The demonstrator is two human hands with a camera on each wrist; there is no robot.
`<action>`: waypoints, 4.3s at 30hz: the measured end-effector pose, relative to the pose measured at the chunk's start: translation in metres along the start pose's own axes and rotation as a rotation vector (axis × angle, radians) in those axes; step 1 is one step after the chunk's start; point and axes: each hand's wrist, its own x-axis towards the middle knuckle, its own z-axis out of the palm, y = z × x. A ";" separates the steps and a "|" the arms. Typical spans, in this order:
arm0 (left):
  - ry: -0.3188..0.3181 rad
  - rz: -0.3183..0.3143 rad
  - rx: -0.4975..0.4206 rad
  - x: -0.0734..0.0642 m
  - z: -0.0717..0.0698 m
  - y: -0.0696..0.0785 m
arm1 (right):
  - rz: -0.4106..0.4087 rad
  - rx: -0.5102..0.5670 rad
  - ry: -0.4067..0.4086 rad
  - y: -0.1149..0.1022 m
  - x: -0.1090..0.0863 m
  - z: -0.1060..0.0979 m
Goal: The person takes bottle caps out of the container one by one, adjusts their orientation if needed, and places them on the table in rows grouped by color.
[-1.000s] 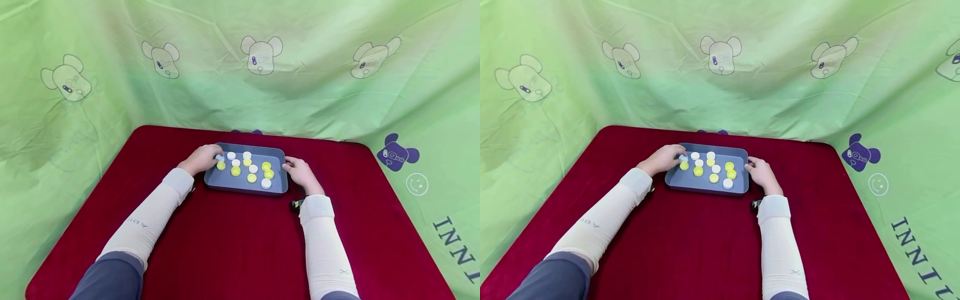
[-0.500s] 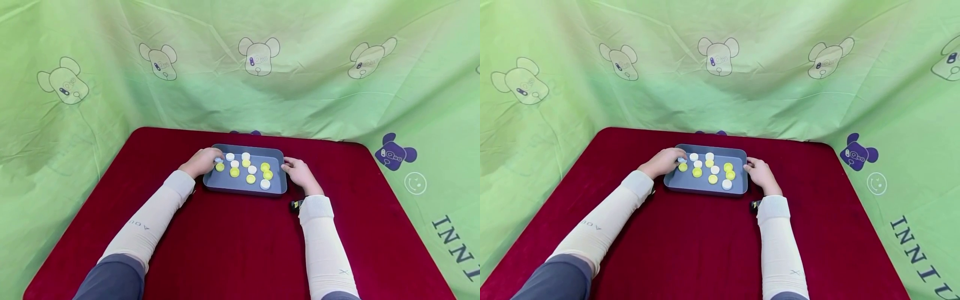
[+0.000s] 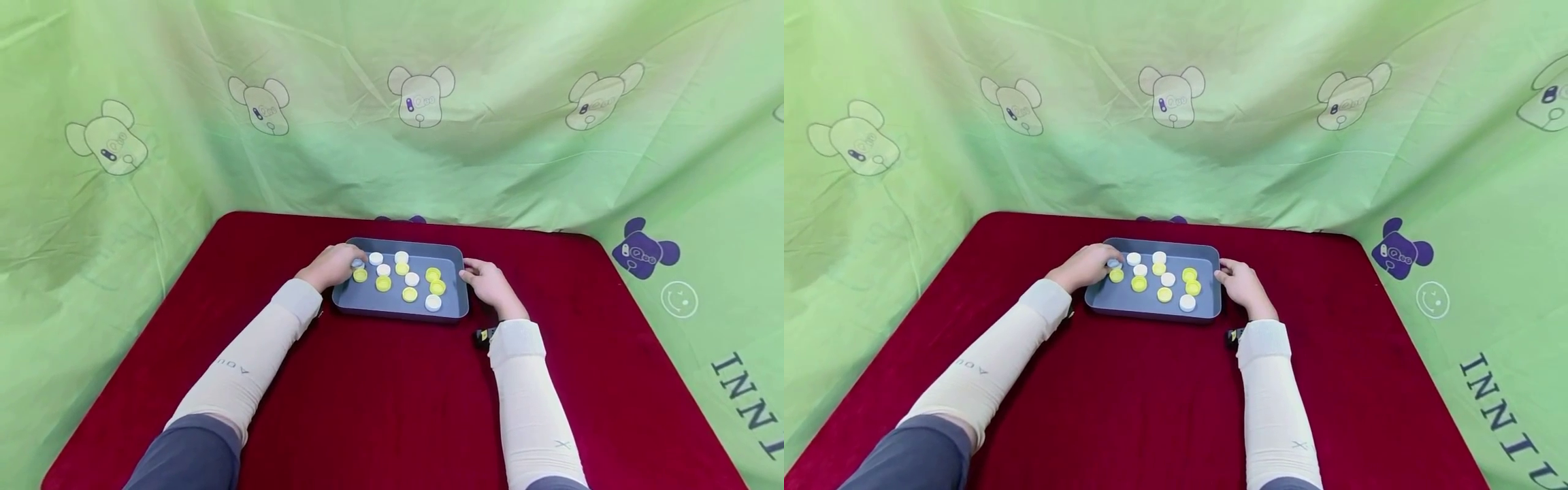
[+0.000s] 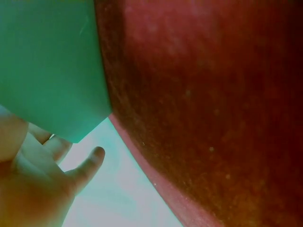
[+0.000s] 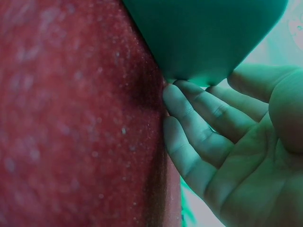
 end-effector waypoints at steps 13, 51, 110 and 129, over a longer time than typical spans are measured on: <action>0.063 0.011 -0.078 -0.003 0.003 -0.002 | 0.005 -0.002 0.000 0.003 0.000 0.001; 0.200 0.072 -0.055 -0.045 -0.013 0.016 | 0.010 -0.034 0.002 0.002 0.001 -0.001; 0.280 0.113 -0.063 -0.113 -0.013 0.024 | -0.005 -0.036 -0.002 0.008 0.005 -0.001; 0.277 0.098 -0.060 -0.136 -0.008 0.025 | -0.022 -0.054 0.011 0.006 0.002 -0.002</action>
